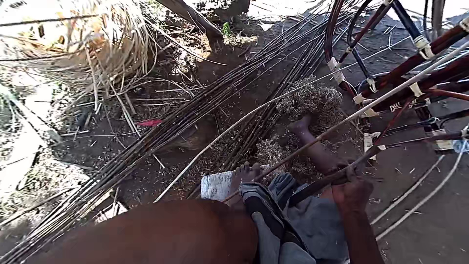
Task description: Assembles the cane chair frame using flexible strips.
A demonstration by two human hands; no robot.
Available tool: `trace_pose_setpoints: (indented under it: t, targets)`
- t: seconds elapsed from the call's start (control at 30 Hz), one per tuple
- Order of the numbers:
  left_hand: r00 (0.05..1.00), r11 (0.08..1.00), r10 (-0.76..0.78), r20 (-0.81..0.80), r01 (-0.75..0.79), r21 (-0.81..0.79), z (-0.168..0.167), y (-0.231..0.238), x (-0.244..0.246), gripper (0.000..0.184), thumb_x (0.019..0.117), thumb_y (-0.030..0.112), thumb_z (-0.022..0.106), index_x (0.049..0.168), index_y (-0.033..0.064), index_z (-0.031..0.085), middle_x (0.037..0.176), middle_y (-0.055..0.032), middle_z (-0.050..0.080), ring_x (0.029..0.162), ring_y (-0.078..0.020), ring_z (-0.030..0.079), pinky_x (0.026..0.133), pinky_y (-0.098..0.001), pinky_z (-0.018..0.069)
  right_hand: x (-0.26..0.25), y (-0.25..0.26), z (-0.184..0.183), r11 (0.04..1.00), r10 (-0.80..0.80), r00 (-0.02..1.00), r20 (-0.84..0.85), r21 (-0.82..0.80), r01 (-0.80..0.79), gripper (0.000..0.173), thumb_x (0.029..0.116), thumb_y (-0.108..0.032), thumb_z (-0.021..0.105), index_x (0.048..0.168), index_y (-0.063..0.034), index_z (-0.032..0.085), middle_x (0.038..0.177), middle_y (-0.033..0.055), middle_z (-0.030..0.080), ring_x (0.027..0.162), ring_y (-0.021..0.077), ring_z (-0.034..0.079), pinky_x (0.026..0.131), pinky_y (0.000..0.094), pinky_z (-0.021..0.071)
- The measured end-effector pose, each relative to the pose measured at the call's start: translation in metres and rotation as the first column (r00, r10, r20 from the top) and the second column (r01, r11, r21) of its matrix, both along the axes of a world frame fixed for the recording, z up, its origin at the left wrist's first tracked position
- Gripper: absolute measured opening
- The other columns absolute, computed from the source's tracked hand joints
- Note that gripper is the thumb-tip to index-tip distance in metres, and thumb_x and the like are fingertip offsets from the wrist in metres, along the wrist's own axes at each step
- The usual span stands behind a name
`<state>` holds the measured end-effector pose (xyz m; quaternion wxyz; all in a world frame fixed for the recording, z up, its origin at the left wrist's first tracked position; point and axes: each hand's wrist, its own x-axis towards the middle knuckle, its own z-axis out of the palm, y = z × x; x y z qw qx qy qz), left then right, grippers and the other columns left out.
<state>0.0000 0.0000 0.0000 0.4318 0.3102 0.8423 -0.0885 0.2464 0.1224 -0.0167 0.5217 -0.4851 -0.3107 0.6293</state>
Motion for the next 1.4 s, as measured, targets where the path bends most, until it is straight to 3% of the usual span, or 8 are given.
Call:
trace_pose_setpoints:
  t: [0.17, 0.3, 0.53, 0.67, 0.83, 1.0, 1.2, 1.4]
  targets:
    - [0.957, 0.662, 0.058, 0.283, -0.249, 0.707, -0.005, -0.104, -0.058, 0.022, 0.0907, 0.009, 0.07, 0.112, 0.0023, 0.074, 0.099, -0.0108, 0.068, 0.077, -0.0162, 0.062, 0.072, -0.0353, 0.0535, -0.002, 0.027, 0.022, 0.992, -0.001, 0.993, 0.121, 0.122, -0.014, 0.027, 0.1115, -0.019, 0.032, 0.135, -0.0196, 0.045, 0.084, 0.0031, 0.07, 0.072, 0.019, 0.072, 0.069, 0.0404, 0.0631]
    - [0.918, 0.589, -0.033, 0.394, -0.301, 0.75, -0.026, -0.046, -0.043, 0.021, 0.0885, 0.027, 0.075, 0.108, 0.0202, 0.075, 0.094, 0.0067, 0.071, 0.08, -0.0056, 0.065, 0.075, -0.0302, 0.0565, 0.006, 0.042, 0.044, 0.971, -0.026, 0.965, 0.262, 0.234, -0.038, 0.035, 0.1105, -0.012, 0.034, 0.143, -0.0166, 0.045, 0.096, 0.0082, 0.074, 0.071, 0.0217, 0.073, 0.067, 0.0404, 0.0637]
    - [0.94, 0.451, -0.004, 0.342, -0.303, 0.839, -0.045, -0.064, -0.051, 0.034, 0.0902, 0.042, 0.071, 0.11, 0.0135, 0.075, 0.099, -0.0011, 0.073, 0.084, -0.0091, 0.068, 0.076, -0.031, 0.0591, 0.039, 0.121, 0.097, 0.892, 0.011, 0.807, 0.59, 0.359, -0.275, 0.044, 0.1121, -0.016, 0.035, 0.156, -0.0155, 0.035, 0.095, 0.0084, 0.074, 0.054, 0.017, 0.067, 0.051, 0.0331, 0.0601]
    - [0.942, 0.529, -0.009, 0.334, -0.279, 0.801, -0.055, -0.073, -0.057, 0.034, 0.0972, 0.033, 0.068, 0.117, 0.0058, 0.074, 0.105, -0.0142, 0.072, 0.086, -0.0187, 0.067, 0.08, -0.0396, 0.0562, 0.031, 0.212, 0.148, 0.831, -0.082, 0.47, 0.879, 0.321, -0.455, 0.044, 0.1104, -0.013, 0.041, 0.154, -0.0115, 0.045, 0.091, 0.0094, 0.075, 0.053, 0.0178, 0.062, 0.049, 0.0364, 0.0543]
    - [0.927, 0.495, -0.053, 0.372, -0.299, 0.815, -0.07, -0.078, -0.05, 0.038, 0.1004, 0.032, 0.065, 0.117, -0.0016, 0.072, 0.104, -0.0173, 0.072, 0.091, -0.0184, 0.069, 0.087, -0.037, 0.057, 0.016, 0.316, 0.197, 0.872, -0.131, -0.184, 0.974, 0.025, -0.489, 0.041, 0.1074, -0.021, 0.049, 0.146, -0.0259, 0.059, 0.124, 0.0214, 0.069, 0.11, 0.0452, 0.067, 0.091, 0.0682, 0.0496]
    - [0.874, 0.47, -0.023, 0.485, -0.418, 0.777, -0.08, -0.079, -0.044, 0.032, 0.0987, 0.023, 0.066, 0.113, -0.0041, 0.072, 0.101, -0.0141, 0.074, 0.091, -0.0121, 0.07, 0.088, -0.0328, 0.0572, 0.033, 0.393, 0.207, 0.914, -0.187, -0.147, 0.971, 0.117, -0.389, 0.04, 0.1028, -0.016, 0.051, 0.14, -0.0218, 0.063, 0.124, 0.0221, 0.068, 0.107, 0.0452, 0.066, 0.087, 0.0688, 0.0494]
    - [0.898, 0.453, 0.009, 0.44, -0.397, 0.799, -0.11, -0.079, -0.045, 0.03, 0.098, 0.035, 0.067, 0.109, 0.0087, 0.077, 0.103, -0.0047, 0.076, 0.097, -0.0109, 0.071, 0.089, -0.0348, 0.0576, -0.079, 0.127, 0.092, 0.884, -0.033, -0.179, 0.983, -0.055, -0.464, 0.039, 0.1059, -0.018, 0.052, 0.144, -0.0188, 0.056, 0.11, 0.0188, 0.072, 0.094, 0.04, 0.071, 0.075, 0.0598, 0.0577]
    - [0.857, 0.468, 0.079, 0.509, -0.483, 0.74, -0.095, -0.08, -0.037, 0.02, 0.0947, 0.024, 0.068, 0.105, 0.0091, 0.076, 0.094, -0.0001, 0.074, 0.086, -0.0062, 0.069, 0.081, -0.0301, 0.0582, -0.142, -0.066, 0.017, 0.495, 0.423, -0.028, 0.906, -0.257, -0.83, 0.043, 0.0994, -0.009, 0.051, 0.136, -0.0246, 0.068, 0.104, 0.0085, 0.076, 0.086, 0.0295, 0.074, 0.073, 0.0545, 0.0583]
